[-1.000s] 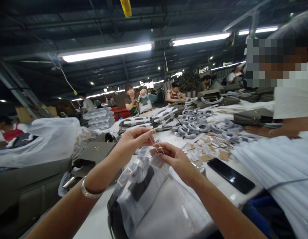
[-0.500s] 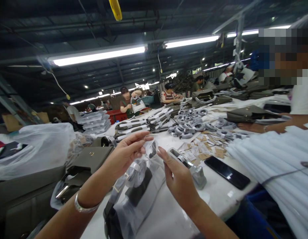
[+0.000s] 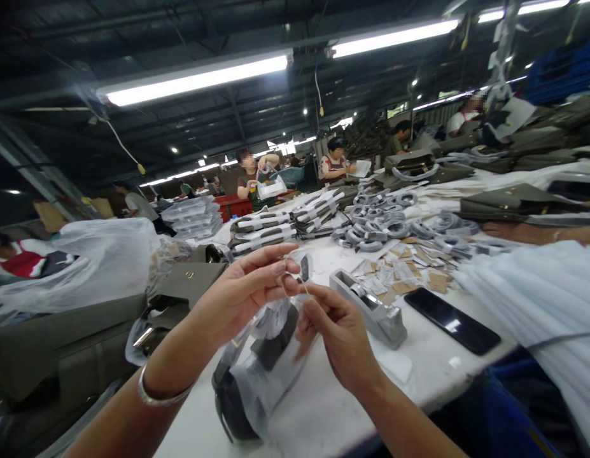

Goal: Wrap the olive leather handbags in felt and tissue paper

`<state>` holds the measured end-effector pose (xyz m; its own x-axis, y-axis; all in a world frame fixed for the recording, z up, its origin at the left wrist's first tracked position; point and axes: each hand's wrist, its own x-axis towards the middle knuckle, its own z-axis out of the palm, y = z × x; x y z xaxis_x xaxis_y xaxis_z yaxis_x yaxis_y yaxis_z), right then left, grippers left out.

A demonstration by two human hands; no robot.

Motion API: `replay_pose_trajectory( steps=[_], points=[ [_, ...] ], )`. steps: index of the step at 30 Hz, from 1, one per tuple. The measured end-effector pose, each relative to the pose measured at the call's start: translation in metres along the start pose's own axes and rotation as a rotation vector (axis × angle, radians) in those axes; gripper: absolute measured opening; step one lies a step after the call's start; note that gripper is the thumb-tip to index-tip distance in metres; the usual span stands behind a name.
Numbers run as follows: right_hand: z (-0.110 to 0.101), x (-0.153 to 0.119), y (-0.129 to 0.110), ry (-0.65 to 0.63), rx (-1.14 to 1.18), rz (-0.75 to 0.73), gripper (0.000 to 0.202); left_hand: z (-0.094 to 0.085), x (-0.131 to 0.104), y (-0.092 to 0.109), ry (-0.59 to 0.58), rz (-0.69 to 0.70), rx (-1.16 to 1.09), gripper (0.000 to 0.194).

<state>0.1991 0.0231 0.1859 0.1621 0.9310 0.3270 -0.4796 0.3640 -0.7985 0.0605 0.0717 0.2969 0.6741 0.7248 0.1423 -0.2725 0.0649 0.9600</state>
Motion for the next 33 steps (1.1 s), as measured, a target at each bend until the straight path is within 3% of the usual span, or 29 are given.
replay_pose_trajectory(
  steps=[5, 11, 13, 15, 19, 22, 28, 33],
  points=[
    [-0.014, -0.017, 0.010, -0.044, -0.152, 0.255, 0.031, -0.030, -0.032, -0.004, 0.068, -0.058, 0.246, 0.032],
    [-0.009, -0.028, 0.037, -0.157, -0.444, 0.441, 0.039, -0.100, -0.069, -0.018, 0.457, 0.008, 0.645, 0.034],
    [-0.003, -0.030, 0.051, -0.187, -0.515, 0.465, 0.039, -0.123, -0.078, -0.028, 0.458, -0.076, 0.693, 0.035],
    [0.004, -0.031, 0.064, -0.189, -0.575, 0.456, 0.038, -0.137, -0.084, -0.040, 0.373, -0.188, 0.693, 0.034],
    [0.021, -0.026, 0.082, -0.153, -0.634, 0.383, 0.038, -0.138, -0.084, -0.063, 0.160, -0.304, 0.629, 0.029],
    [0.033, -0.022, 0.089, -0.154, -0.615, 0.367, 0.042, -0.131, -0.079, -0.075, 0.083, -0.302, 0.609, 0.029],
    [0.037, -0.019, 0.093, -0.155, -0.622, 0.339, 0.044, -0.135, -0.084, -0.078, 0.088, -0.212, 0.546, 0.026],
    [0.024, -0.025, 0.090, -0.314, -0.579, 0.355, 0.044, -0.151, -0.112, -0.078, 0.200, -0.234, 0.340, 0.027]
  ],
)
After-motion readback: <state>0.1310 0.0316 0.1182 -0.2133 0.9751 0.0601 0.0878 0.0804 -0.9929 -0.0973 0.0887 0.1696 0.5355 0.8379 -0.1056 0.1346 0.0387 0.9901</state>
